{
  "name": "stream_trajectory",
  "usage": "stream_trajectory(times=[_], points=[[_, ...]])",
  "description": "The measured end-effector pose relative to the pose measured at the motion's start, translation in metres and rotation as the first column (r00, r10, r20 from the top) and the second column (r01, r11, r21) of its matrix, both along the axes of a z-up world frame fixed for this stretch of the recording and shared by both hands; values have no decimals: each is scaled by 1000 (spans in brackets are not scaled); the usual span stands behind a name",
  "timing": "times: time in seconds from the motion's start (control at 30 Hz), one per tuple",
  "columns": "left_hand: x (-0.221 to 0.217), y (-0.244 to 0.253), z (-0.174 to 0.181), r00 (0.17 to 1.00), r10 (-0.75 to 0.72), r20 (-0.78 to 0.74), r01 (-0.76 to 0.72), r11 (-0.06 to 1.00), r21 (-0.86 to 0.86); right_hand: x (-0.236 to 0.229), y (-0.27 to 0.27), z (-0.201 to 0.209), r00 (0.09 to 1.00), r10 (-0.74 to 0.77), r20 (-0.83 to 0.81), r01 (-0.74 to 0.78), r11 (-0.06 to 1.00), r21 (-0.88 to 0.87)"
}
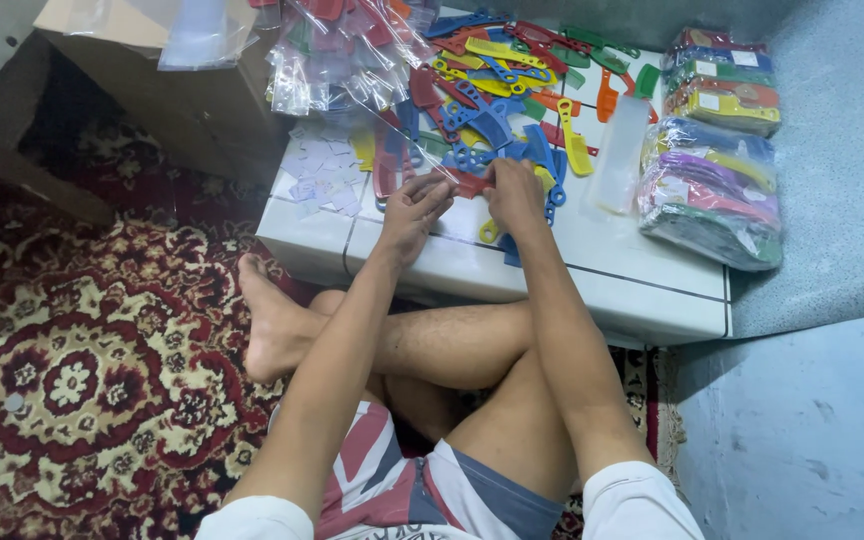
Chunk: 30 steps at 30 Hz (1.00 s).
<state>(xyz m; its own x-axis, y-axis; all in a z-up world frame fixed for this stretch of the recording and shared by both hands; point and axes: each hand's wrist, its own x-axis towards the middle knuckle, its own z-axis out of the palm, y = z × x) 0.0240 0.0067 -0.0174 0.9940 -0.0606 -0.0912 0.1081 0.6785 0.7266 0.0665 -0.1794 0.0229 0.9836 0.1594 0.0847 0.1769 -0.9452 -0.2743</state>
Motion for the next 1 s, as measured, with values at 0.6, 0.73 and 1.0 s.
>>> stream_trajectory(times=[0.6, 0.73, 1.0], points=[[13, -1, -4, 998, -59, -2, 59, 997, 55, -33, 18, 41, 954, -143, 264, -43, 805, 592], [18, -2, -11, 998, -56, -8, 56, 998, 39, -46, 19, 42, 922, -72, 380, -130, 868, 478], [40, -5, -46, 999, -34, 7, 34, 996, 84, -91, 48, 79, 923, 74, 378, -252, 858, 447]])
